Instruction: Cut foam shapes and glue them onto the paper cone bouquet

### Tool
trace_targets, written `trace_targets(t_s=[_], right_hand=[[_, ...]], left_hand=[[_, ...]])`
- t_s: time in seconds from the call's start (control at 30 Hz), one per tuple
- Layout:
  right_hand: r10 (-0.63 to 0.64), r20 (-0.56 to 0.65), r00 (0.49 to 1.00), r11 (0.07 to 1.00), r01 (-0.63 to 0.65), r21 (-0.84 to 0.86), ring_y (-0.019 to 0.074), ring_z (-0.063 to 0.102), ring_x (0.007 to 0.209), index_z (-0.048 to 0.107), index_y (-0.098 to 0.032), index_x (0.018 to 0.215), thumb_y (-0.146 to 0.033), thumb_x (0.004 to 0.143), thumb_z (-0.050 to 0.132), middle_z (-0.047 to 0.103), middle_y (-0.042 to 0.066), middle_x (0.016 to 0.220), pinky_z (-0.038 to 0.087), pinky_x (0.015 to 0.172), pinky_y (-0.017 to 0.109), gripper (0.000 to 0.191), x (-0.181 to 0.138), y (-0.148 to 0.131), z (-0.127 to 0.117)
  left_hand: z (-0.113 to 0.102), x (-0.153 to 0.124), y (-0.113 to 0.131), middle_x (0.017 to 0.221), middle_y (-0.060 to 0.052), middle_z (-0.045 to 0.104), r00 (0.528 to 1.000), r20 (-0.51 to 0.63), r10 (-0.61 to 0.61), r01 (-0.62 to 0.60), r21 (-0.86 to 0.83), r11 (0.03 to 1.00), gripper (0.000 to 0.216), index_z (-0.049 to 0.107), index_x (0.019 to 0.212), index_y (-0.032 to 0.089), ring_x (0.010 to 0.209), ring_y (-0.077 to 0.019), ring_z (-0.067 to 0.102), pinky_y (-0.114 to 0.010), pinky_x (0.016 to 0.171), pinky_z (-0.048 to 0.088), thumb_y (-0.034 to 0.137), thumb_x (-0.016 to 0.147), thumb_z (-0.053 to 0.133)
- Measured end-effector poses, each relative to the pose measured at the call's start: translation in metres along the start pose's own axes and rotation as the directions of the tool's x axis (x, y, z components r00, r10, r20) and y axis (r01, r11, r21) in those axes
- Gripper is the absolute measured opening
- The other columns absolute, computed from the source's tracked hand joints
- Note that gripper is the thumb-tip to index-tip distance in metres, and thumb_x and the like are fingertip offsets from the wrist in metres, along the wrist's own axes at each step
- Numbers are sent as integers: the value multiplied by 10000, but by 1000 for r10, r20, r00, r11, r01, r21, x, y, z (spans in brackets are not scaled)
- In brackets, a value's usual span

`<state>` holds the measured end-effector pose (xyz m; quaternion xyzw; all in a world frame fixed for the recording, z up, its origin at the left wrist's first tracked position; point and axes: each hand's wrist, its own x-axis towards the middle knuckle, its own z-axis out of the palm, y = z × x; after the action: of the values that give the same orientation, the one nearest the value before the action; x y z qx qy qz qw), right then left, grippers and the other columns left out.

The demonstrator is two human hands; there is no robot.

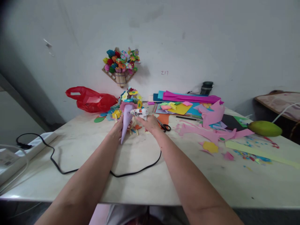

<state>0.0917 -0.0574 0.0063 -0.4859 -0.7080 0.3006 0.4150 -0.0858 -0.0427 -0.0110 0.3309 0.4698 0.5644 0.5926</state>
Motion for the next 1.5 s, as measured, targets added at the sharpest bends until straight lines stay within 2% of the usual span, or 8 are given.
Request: trace_targets(t_s=[0.2,0.43,0.57,0.73,0.9,1.07,1.37,1.5], right_hand=[[44,19,999,999,-43,-11,83,473,334,619,-158,706,-523,819,586,513,-25,474,366,353,183,384,-2,-6,2],[4,-13,1000,1000,-4,-6,100,498,347,650,-154,804,-527,823,576,535,-24,499,392,368,198,381,0,0,0],[12,12,1000,998,-11,-64,89,484,341,627,-151,721,-486,846,567,492,-36,444,382,382,183,362,-1,0,-4],[-6,60,998,1000,7,-9,91,486,324,613,-160,744,-497,830,583,537,-33,474,389,370,193,349,-1,4,-4],[4,105,994,1000,-1,-23,100,486,321,577,-169,665,-528,822,574,465,-44,399,390,372,191,392,1,9,-3],[30,82,996,995,-37,88,73,453,307,535,-166,630,-464,838,574,457,-52,434,364,356,177,366,-1,3,-3],[21,154,988,997,-33,75,70,461,315,532,-168,652,-485,827,584,470,-55,453,369,356,173,365,-1,4,-4],[-2,126,992,995,-11,104,77,461,313,529,-168,646,-480,821,595,464,-56,438,375,358,181,363,-2,3,-5]], left_hand=[[-3,6,-5,585,-60,598,999,-12,41,-41,0,999,529,614,971,120,378,-128,482,-236,330,325,551,924,310],[-2,5,-2,574,-54,588,1000,-11,27,-27,-16,1000,560,584,1090,89,372,-126,478,-232,330,336,526,943,265],[-2,3,-1,582,-64,593,1000,-6,16,-16,-35,999,563,598,1010,83,374,-124,479,-231,322,321,536,938,272],[-5,3,0,551,-63,576,1000,12,7,-6,-91,996,550,590,976,93,368,-124,471,-222,324,303,533,939,262],[-5,2,2,555,-51,567,1000,19,10,-8,-113,994,539,572,958,79,355,-111,462,-210,336,299,505,952,241],[-3,1,1,566,-70,584,1000,9,12,-11,-108,994,543,586,931,74,372,-125,471,-221,327,305,532,933,295],[-5,3,0,564,-55,590,999,29,26,-23,-104,994,504,571,899,116,356,-121,479,-212,321,307,529,936,285],[-4,4,-1,570,-66,587,999,20,25,-23,-97,995,535,588,918,106,354,-121,475,-222,321,310,538,933,272]])
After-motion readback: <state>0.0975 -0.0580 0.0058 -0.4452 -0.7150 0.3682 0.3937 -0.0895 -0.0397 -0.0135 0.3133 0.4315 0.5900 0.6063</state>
